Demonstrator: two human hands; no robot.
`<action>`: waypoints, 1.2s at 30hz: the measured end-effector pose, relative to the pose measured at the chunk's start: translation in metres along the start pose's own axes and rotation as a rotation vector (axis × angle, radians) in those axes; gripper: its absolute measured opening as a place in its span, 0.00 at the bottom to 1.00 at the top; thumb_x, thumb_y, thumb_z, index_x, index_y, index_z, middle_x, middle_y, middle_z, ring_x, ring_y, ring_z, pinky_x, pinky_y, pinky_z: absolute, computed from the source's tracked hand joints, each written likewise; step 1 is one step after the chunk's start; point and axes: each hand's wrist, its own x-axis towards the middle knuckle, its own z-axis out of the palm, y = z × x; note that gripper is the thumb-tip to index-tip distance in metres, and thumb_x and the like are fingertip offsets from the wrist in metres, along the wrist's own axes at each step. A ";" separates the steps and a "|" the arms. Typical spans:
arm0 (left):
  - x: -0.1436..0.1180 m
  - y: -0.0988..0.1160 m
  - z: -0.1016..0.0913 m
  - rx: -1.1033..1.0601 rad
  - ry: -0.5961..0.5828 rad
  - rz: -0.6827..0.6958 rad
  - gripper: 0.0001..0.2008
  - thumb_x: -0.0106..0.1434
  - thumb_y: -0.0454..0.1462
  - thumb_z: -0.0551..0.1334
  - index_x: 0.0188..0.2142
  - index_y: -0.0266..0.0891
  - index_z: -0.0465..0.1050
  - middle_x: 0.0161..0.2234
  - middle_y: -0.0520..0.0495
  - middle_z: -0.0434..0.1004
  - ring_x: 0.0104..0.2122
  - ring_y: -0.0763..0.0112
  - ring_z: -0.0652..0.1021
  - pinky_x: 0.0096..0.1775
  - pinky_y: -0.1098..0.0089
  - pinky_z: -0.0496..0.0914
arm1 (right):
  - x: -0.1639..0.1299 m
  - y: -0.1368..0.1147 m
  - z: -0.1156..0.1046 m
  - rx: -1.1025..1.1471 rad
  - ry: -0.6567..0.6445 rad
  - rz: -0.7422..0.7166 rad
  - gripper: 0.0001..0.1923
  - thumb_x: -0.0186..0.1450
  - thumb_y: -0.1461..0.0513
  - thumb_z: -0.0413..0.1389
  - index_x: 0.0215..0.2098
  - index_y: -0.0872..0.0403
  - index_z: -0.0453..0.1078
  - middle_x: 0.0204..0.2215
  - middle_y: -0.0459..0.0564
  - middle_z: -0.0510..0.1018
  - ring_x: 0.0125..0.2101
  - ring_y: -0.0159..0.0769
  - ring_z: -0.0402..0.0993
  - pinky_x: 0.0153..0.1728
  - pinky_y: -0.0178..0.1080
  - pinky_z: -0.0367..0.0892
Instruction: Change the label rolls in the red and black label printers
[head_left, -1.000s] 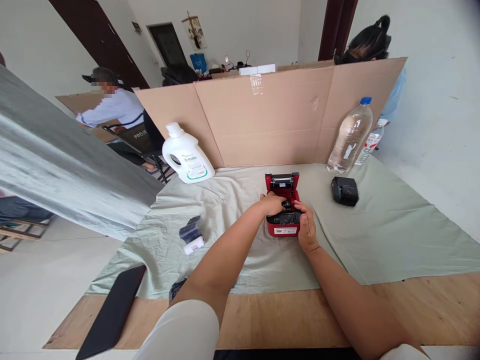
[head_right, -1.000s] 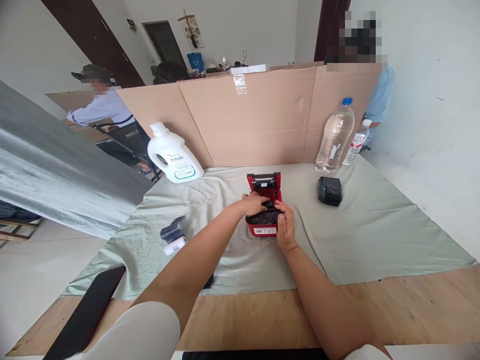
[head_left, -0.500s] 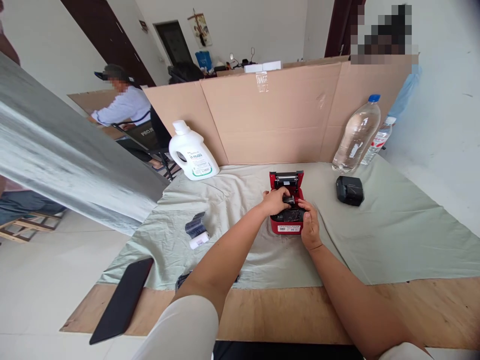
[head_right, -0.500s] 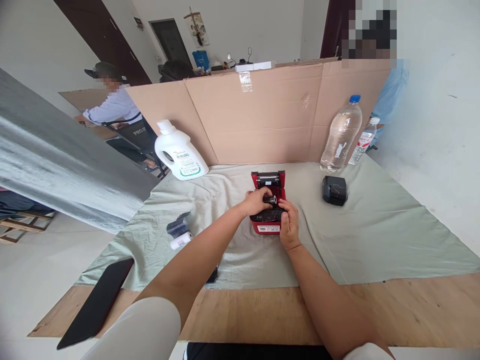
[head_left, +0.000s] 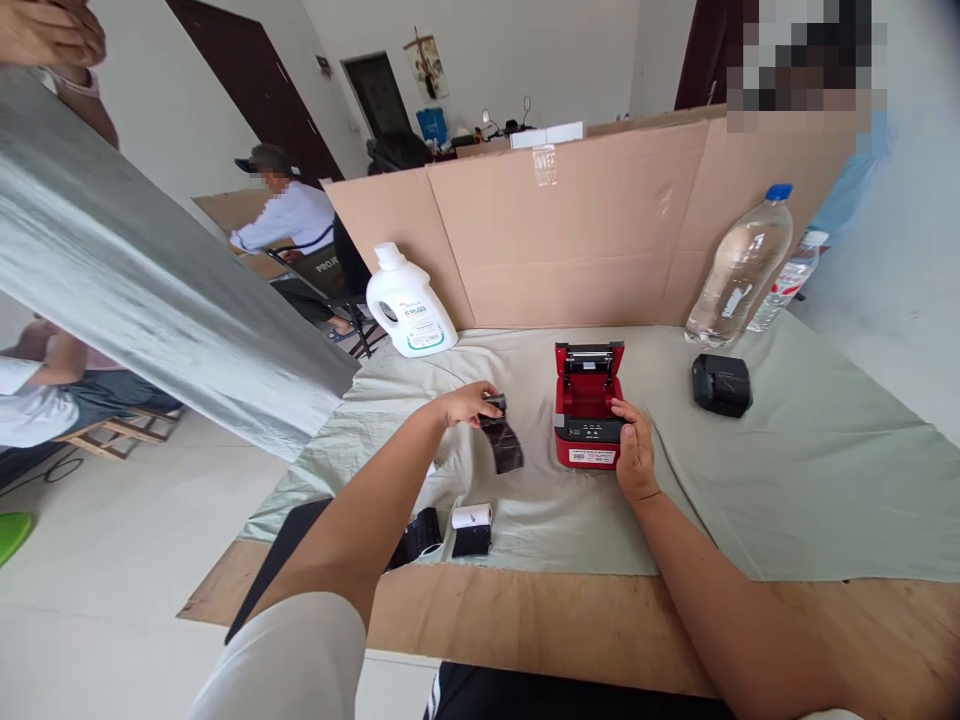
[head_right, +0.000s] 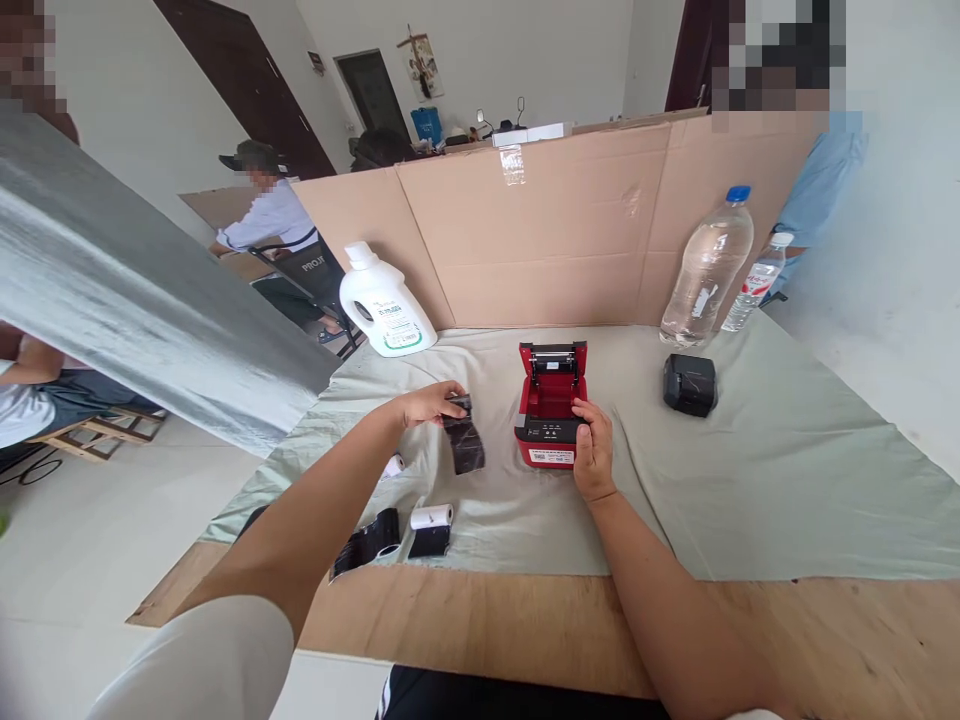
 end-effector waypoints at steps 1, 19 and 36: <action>-0.002 -0.007 -0.010 0.046 0.015 -0.052 0.26 0.38 0.36 0.72 0.37 0.39 0.66 0.31 0.51 0.73 0.28 0.70 0.74 0.27 0.73 0.66 | 0.000 0.000 0.000 -0.003 0.000 -0.001 0.18 0.72 0.54 0.41 0.48 0.50 0.68 0.51 0.53 0.74 0.56 0.44 0.65 0.58 0.58 0.59; -0.078 -0.101 -0.039 0.868 0.161 0.042 0.12 0.43 0.30 0.61 0.31 0.42 0.72 0.35 0.47 0.74 0.38 0.59 0.75 0.39 0.67 0.67 | 0.001 0.000 0.000 -0.016 0.007 -0.015 0.16 0.71 0.55 0.43 0.47 0.51 0.69 0.51 0.53 0.74 0.55 0.44 0.66 0.58 0.59 0.59; -0.095 -0.011 0.004 -0.388 -0.052 0.199 0.27 0.47 0.44 0.64 0.47 0.41 0.66 0.33 0.50 0.73 0.21 0.76 0.69 0.25 0.72 0.65 | 0.001 -0.002 0.000 -0.039 0.002 -0.015 0.15 0.71 0.56 0.44 0.48 0.50 0.68 0.51 0.54 0.74 0.55 0.44 0.66 0.57 0.57 0.60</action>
